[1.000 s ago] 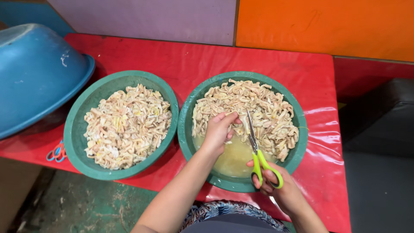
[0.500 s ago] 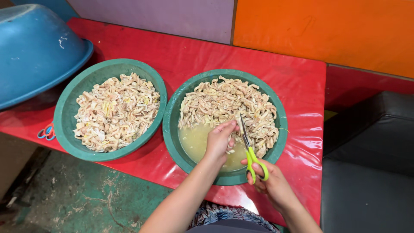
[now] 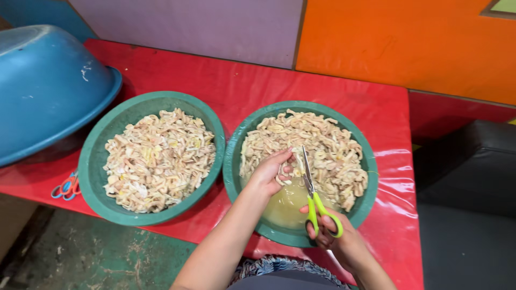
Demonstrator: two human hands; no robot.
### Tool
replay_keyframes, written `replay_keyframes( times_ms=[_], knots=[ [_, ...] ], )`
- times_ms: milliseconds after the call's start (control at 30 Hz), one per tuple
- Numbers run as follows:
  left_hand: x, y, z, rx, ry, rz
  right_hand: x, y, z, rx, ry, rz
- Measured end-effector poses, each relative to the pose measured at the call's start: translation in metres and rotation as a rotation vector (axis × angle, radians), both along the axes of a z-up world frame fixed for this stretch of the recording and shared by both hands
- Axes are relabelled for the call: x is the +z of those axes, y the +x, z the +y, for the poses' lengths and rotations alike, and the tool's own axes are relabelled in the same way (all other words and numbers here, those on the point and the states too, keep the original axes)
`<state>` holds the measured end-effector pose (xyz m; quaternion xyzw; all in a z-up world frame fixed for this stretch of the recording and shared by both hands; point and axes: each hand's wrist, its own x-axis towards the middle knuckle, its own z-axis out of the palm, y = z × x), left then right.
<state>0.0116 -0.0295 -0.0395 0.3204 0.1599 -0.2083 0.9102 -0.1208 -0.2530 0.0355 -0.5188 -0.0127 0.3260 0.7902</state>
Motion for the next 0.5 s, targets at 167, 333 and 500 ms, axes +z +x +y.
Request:
replay_keyframes(
  times_ms=[167, 333, 500],
  knots=[
    [0.019, 0.001, 0.017, 0.086, 0.204, -0.016, -0.01, -0.006, 0.028, -0.011, 0.03, 0.001],
    [0.027, -0.009, 0.043, -0.019, 0.184, -0.069, -0.018, -0.01, 0.045, -0.016, 0.078, 0.05],
    [0.03, -0.01, 0.065, -0.14, 0.209, -0.142, -0.02, -0.015, 0.063, -0.02, 0.127, 0.043]
  ],
)
